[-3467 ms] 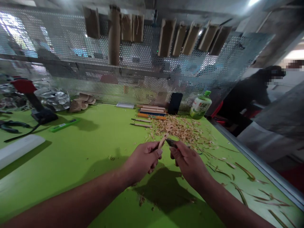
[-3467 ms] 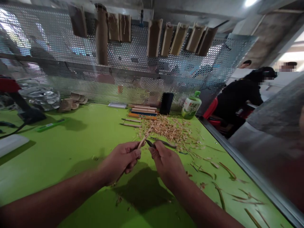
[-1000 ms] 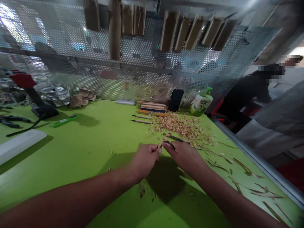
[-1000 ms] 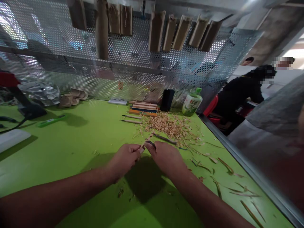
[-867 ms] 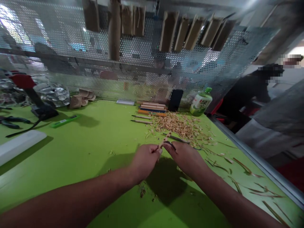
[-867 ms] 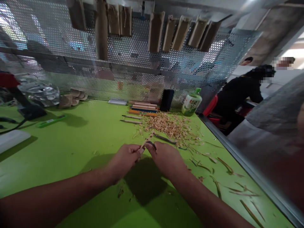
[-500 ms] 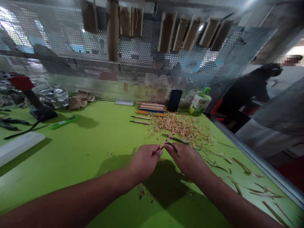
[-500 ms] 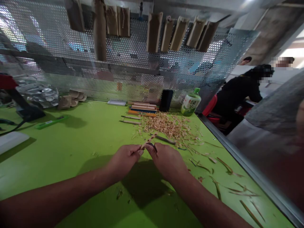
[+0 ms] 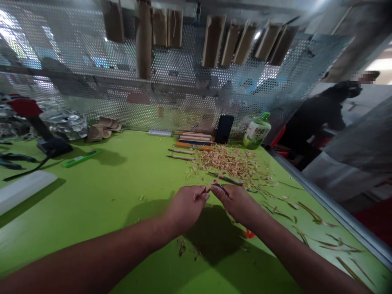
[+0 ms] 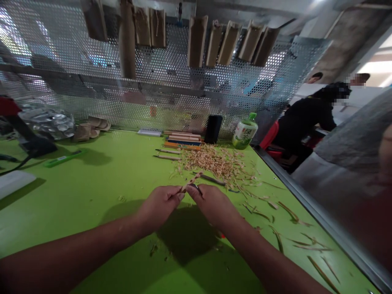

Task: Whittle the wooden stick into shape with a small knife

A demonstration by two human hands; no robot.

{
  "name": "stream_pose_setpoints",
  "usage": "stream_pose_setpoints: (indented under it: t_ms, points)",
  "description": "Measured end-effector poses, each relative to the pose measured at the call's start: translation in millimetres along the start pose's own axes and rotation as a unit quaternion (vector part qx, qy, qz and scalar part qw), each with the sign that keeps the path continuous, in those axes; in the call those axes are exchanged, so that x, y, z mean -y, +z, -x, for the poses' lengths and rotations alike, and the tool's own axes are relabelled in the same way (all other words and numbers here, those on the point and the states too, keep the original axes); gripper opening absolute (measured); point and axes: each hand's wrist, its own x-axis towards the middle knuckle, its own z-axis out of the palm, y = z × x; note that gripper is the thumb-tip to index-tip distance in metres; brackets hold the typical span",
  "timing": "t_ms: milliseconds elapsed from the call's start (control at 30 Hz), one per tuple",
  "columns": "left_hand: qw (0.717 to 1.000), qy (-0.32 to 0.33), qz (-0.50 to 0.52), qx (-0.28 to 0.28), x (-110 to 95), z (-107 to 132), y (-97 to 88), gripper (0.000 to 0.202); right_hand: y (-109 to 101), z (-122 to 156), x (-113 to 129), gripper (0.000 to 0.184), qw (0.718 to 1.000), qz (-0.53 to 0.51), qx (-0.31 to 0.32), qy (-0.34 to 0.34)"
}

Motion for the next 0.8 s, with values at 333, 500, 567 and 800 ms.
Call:
stream_pose_setpoints:
  t_ms: [333,500,567,800]
  points:
    - [0.999,0.002,0.033,0.009,-6.8,-2.1,-3.7,0.025,-0.9,-0.3,6.7,0.055,0.998,-0.056,-0.003,-0.007]
    - [0.992,-0.054,0.115,0.016,-3.9,-1.1,-2.5,0.029,0.5,-2.3,5.5,0.058,0.998,0.038,-0.041,-0.018]
    - [0.987,-0.069,0.143,0.025,-1.7,-0.6,-1.6,0.030,-0.1,-1.2,7.4,0.058,0.994,0.097,-0.055,-0.018]
    - [0.964,-0.121,0.230,0.050,-6.6,2.0,-1.8,0.023,-0.6,4.1,10.8,0.059,0.967,0.236,-0.095,-0.032]
